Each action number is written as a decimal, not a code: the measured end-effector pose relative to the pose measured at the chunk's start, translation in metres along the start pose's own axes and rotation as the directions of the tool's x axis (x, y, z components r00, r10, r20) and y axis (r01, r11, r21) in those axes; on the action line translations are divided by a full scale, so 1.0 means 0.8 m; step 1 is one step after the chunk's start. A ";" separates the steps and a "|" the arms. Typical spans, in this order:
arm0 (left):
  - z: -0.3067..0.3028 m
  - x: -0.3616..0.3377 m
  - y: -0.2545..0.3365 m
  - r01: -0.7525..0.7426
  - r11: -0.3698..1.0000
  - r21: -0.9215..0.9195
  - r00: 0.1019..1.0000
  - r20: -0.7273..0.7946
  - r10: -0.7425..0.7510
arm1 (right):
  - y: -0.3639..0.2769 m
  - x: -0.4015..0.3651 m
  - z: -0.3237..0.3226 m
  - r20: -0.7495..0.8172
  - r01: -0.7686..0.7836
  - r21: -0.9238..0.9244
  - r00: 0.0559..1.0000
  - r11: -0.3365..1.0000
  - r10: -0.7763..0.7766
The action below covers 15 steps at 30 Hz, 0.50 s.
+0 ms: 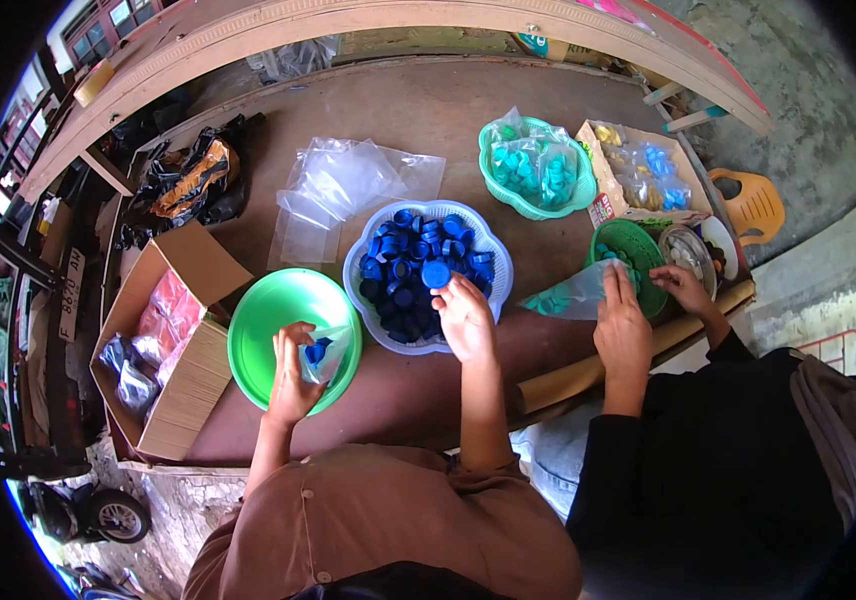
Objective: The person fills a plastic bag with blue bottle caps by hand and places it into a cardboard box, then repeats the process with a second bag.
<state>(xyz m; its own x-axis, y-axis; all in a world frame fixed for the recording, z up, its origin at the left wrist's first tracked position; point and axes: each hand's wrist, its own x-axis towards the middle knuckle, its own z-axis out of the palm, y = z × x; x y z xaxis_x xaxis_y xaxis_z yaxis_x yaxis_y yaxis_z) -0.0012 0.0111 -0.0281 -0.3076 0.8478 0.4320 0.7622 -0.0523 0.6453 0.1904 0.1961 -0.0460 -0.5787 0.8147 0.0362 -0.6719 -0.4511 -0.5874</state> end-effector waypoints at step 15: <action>0.002 0.000 0.001 0.070 0.995 -0.071 0.997 0.020 -0.069 | 0.009 0.019 0.025 0.400 0.337 -0.914 0.841 -0.226 -0.363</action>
<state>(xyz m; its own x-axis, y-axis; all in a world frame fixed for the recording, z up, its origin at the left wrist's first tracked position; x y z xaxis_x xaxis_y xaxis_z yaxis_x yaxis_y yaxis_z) 0.0005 0.0121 -0.0285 -0.3478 0.8596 0.3743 0.6968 -0.0301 0.7167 0.1678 0.1984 -0.0336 -0.4276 0.7037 0.5674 0.3791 0.7094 -0.5942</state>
